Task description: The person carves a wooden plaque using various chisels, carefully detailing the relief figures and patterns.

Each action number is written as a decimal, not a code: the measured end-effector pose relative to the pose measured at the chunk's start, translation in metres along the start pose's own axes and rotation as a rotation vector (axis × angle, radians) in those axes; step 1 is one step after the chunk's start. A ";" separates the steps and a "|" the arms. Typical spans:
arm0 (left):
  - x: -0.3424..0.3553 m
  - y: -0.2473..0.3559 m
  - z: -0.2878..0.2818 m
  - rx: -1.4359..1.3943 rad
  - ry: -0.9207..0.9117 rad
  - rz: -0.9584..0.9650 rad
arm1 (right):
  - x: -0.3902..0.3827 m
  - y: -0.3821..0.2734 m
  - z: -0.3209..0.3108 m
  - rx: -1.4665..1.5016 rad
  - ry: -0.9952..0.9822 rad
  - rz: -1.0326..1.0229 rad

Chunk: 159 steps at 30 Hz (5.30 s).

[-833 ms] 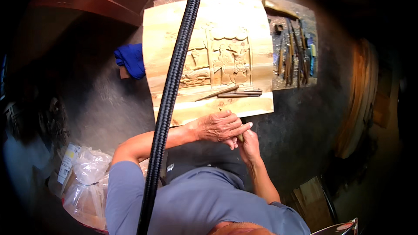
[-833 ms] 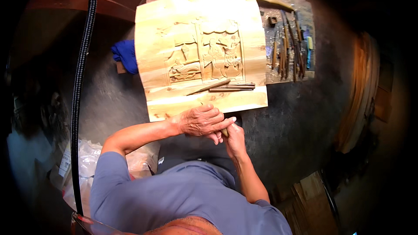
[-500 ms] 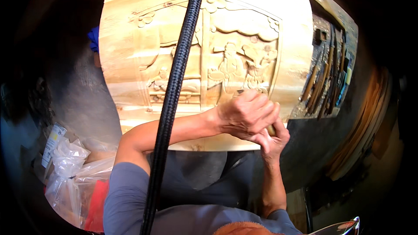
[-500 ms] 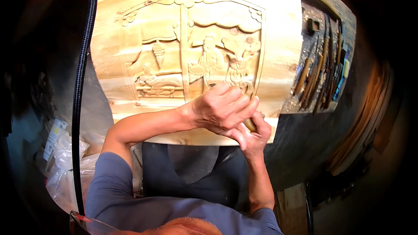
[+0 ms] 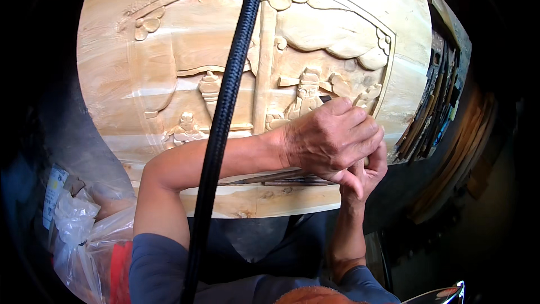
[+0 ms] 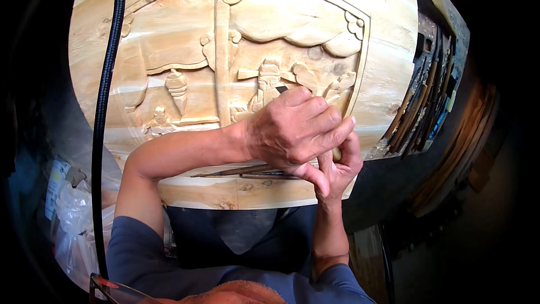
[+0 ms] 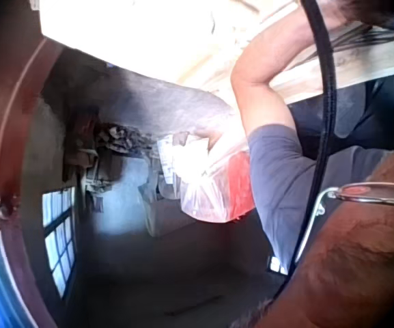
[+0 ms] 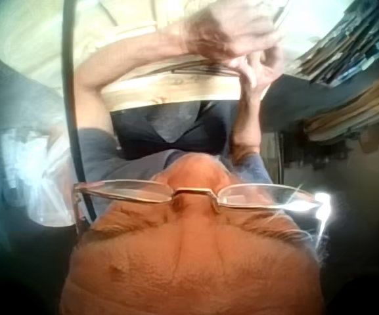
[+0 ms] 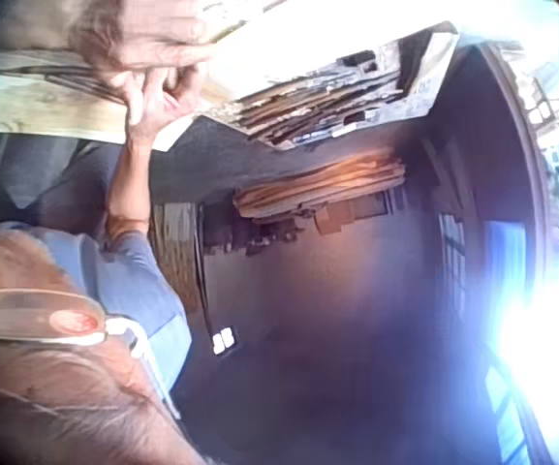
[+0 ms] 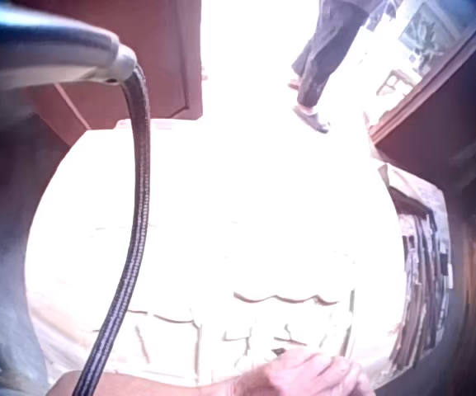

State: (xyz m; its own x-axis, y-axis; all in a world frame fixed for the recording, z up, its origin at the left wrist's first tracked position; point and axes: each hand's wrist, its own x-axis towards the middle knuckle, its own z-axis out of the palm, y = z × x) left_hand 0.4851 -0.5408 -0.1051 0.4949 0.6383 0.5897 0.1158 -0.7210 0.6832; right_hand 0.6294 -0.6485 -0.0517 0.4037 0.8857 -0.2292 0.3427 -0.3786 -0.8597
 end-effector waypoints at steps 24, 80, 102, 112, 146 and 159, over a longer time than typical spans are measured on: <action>-0.009 -0.007 -0.001 -0.059 -0.025 -0.123 | -0.003 0.009 0.010 -0.006 0.034 0.075; -0.008 -0.008 -0.001 -0.053 0.021 -0.146 | -0.004 0.007 0.017 -0.053 0.025 -0.006; -0.007 -0.008 -0.002 -0.098 0.028 -0.161 | -0.008 0.005 0.019 -0.049 0.021 -0.001; -0.008 -0.009 0.001 -0.076 0.028 -0.169 | -0.003 0.012 0.023 0.000 0.051 0.004; -0.009 -0.009 0.003 -0.073 0.034 -0.141 | 0.009 0.011 0.016 -0.041 -0.051 0.015; -0.007 -0.010 -0.001 -0.067 0.032 -0.162 | 0.021 0.014 0.010 0.102 -0.052 0.087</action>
State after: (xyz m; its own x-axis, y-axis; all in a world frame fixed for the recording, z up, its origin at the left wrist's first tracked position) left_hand 0.4799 -0.5381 -0.1156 0.4466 0.7538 0.4820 0.1341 -0.5890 0.7969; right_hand 0.6339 -0.6325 -0.0728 0.3825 0.8646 -0.3259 0.2192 -0.4276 -0.8770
